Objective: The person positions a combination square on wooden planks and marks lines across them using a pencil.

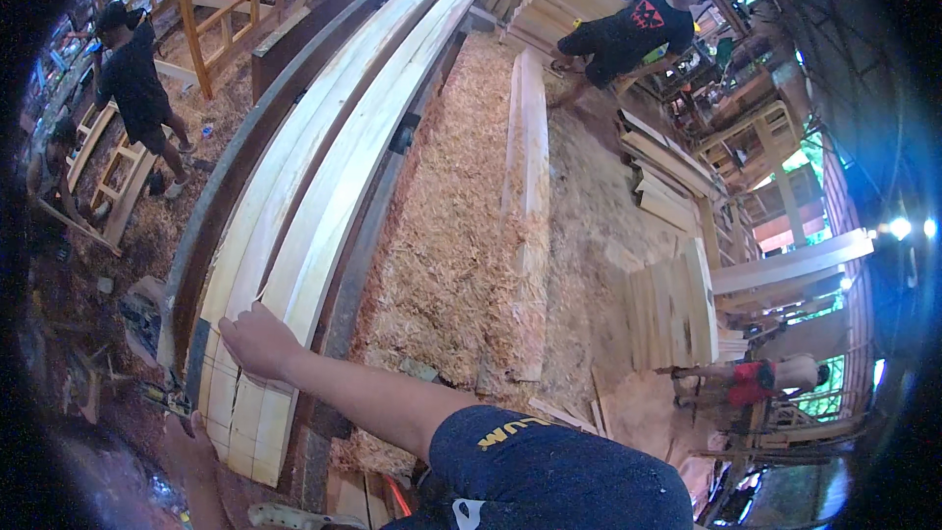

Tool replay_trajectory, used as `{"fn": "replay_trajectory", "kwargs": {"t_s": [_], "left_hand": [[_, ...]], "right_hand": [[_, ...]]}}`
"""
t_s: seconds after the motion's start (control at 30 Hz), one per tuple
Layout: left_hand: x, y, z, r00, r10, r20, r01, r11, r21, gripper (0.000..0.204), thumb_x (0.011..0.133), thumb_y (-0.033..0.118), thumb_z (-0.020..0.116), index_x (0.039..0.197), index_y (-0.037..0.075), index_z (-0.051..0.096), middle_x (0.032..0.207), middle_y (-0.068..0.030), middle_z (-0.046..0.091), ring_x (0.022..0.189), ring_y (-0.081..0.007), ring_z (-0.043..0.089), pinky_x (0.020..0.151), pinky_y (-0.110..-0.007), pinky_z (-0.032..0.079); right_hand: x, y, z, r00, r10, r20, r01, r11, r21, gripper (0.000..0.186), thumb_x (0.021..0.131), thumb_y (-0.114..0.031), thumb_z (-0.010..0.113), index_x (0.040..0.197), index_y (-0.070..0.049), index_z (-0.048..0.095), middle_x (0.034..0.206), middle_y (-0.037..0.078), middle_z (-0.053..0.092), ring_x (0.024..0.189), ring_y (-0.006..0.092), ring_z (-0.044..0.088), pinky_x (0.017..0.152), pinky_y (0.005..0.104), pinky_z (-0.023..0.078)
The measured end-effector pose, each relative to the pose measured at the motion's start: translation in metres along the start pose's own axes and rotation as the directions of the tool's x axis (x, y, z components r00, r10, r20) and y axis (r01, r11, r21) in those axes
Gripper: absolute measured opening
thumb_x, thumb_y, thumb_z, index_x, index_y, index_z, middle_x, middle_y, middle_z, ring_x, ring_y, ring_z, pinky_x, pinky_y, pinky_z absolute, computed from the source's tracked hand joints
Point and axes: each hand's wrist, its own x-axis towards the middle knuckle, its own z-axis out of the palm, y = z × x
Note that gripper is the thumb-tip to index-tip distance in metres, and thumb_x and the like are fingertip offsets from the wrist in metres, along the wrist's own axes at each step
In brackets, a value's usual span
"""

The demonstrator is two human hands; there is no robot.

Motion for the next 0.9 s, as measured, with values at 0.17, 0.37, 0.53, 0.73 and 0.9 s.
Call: {"fn": "replay_trajectory", "kwargs": {"t_s": [0.17, 0.37, 0.53, 0.73, 0.9], "left_hand": [[0.002, -0.005, 0.006, 0.989, 0.096, -0.110, -0.094, 0.995, 0.025, 0.041, 0.102, 0.041, 0.064, 0.105, 0.000, 0.056, 0.089, -0.0264, 0.063, 0.083, -0.0515, 0.062, 0.071, -0.055, 0.048], [0.002, 0.001, -0.005, 0.999, -0.007, 0.051, 0.007, 1.000, -0.006, 0.041, 0.101, 0.041, 0.065, 0.101, 0.001, 0.055, 0.090, -0.0258, 0.063, 0.084, -0.0511, 0.062, 0.071, -0.055, 0.048], [0.002, 0.008, -0.009, 0.998, -0.024, 0.064, 0.025, 1.000, -0.005, 0.040, 0.101, 0.040, 0.064, 0.105, 0.001, 0.056, 0.093, -0.0249, 0.063, 0.086, -0.0491, 0.062, 0.073, -0.055, 0.048], [0.003, 0.018, -0.012, 1.000, 0.021, -0.013, -0.022, 0.998, -0.052, 0.038, 0.102, 0.039, 0.064, 0.103, 0.001, 0.056, 0.088, -0.0233, 0.061, 0.079, -0.0483, 0.060, 0.070, -0.053, 0.048], [0.004, 0.008, -0.011, 0.998, 0.055, 0.043, -0.052, 0.995, -0.080, 0.039, 0.102, 0.039, 0.064, 0.101, 0.001, 0.057, 0.085, -0.0233, 0.060, 0.078, -0.0484, 0.060, 0.069, -0.053, 0.047]], "right_hand": [[0.002, 0.000, 0.004, 1.000, -0.008, -0.019, 0.008, 1.000, -0.024, 0.020, 0.101, -0.021, 0.053, 0.096, -0.003, 0.058, 0.075, 0.018, 0.064, 0.079, 0.0386, 0.061, 0.081, 0.0488, 0.046], [0.002, -0.002, 0.000, 1.000, -0.020, 0.004, 0.020, 1.000, -0.009, 0.019, 0.102, -0.021, 0.053, 0.095, -0.003, 0.059, 0.075, 0.017, 0.065, 0.079, 0.0373, 0.063, 0.085, 0.0480, 0.045], [0.002, 0.003, 0.006, 0.995, -0.053, -0.083, 0.050, 0.998, -0.039, 0.023, 0.103, -0.026, 0.055, 0.097, -0.004, 0.060, 0.070, 0.015, 0.061, 0.071, 0.0374, 0.061, 0.080, 0.0473, 0.046], [0.002, 0.003, 0.004, 0.997, -0.046, -0.058, 0.044, 0.998, -0.036, 0.023, 0.103, -0.026, 0.055, 0.097, -0.004, 0.060, 0.070, 0.016, 0.062, 0.071, 0.0381, 0.061, 0.079, 0.0476, 0.046], [0.002, 0.002, 0.004, 0.998, -0.042, -0.042, 0.040, 0.998, -0.050, 0.023, 0.103, -0.026, 0.055, 0.096, -0.004, 0.059, 0.070, 0.016, 0.062, 0.071, 0.0383, 0.061, 0.078, 0.0480, 0.046]]}}
